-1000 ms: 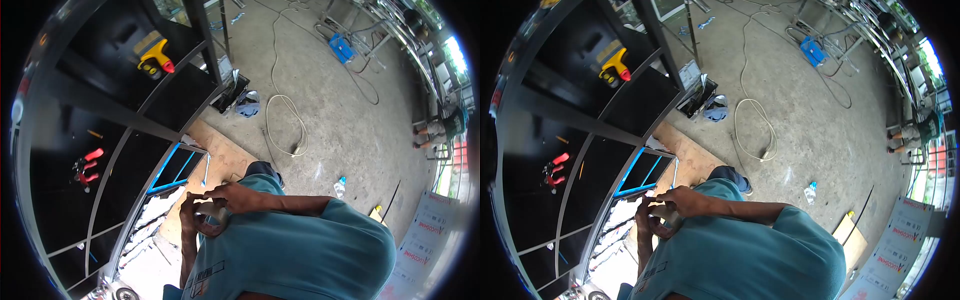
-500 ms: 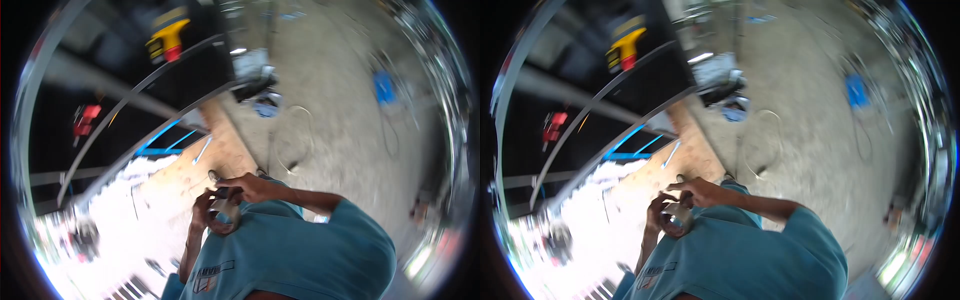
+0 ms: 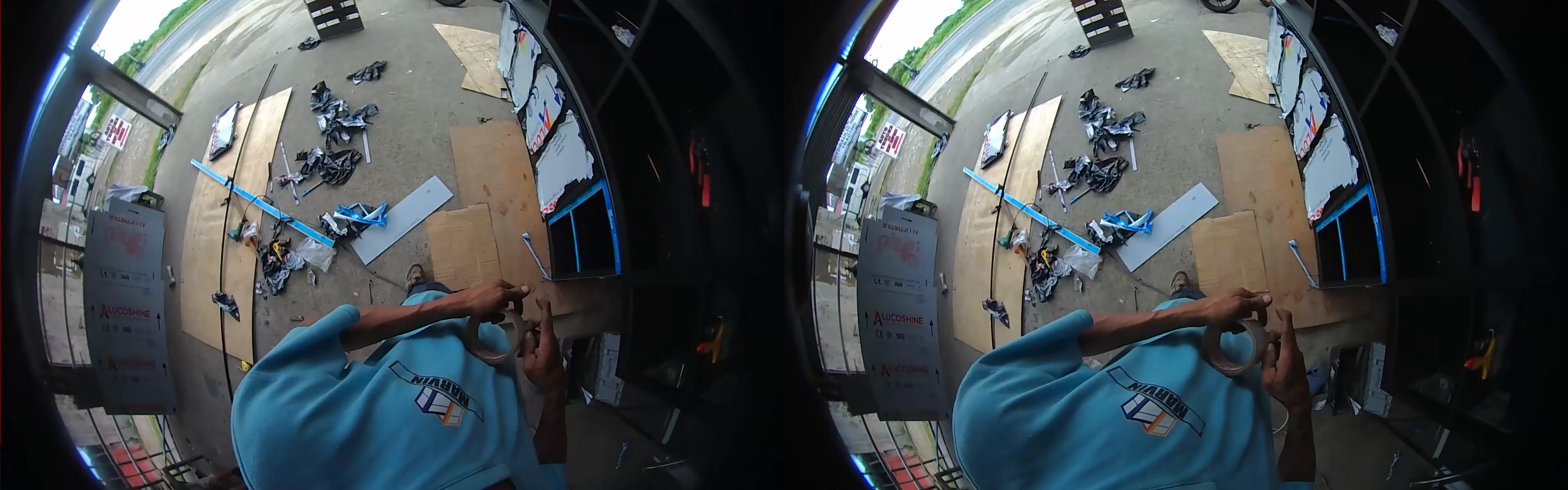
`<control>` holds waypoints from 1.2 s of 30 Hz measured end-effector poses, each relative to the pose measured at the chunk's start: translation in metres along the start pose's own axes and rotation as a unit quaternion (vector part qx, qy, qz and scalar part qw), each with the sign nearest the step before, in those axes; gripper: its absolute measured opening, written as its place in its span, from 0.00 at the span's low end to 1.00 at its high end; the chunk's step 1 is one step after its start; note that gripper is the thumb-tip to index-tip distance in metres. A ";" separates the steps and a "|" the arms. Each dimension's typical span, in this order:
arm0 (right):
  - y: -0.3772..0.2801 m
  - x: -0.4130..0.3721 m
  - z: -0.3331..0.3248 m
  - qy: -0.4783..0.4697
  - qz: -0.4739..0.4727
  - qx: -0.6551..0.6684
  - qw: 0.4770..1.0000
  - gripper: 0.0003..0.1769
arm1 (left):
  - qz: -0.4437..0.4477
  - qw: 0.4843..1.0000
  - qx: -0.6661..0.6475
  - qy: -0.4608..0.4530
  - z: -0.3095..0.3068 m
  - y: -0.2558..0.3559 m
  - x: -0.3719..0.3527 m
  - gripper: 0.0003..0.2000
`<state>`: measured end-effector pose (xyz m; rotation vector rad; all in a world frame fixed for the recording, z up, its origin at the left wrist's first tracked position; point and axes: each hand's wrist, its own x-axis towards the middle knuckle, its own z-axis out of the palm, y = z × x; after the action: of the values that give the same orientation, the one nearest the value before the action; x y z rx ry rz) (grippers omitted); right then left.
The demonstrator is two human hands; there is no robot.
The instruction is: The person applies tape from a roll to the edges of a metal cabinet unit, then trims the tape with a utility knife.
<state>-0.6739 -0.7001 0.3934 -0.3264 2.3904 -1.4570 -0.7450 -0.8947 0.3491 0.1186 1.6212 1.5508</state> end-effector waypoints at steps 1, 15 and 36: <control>-0.007 0.007 0.002 -0.024 0.020 0.002 1.000 0.35 | -0.042 0.998 -0.044 0.031 -0.005 0.000 -0.012 0.32; -0.028 0.104 0.109 -0.103 0.021 0.153 0.983 0.08 | 0.083 0.972 -0.131 0.175 -0.113 -0.076 -0.105 0.34; -0.089 0.197 0.134 -0.323 0.068 0.099 0.939 0.12 | 0.036 0.933 -0.204 0.295 -0.156 -0.060 -0.164 0.32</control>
<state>-0.8014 -0.9203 0.3854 -0.4901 1.6962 -1.2606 -0.7122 -1.1265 0.3574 -0.5705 1.6947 2.0780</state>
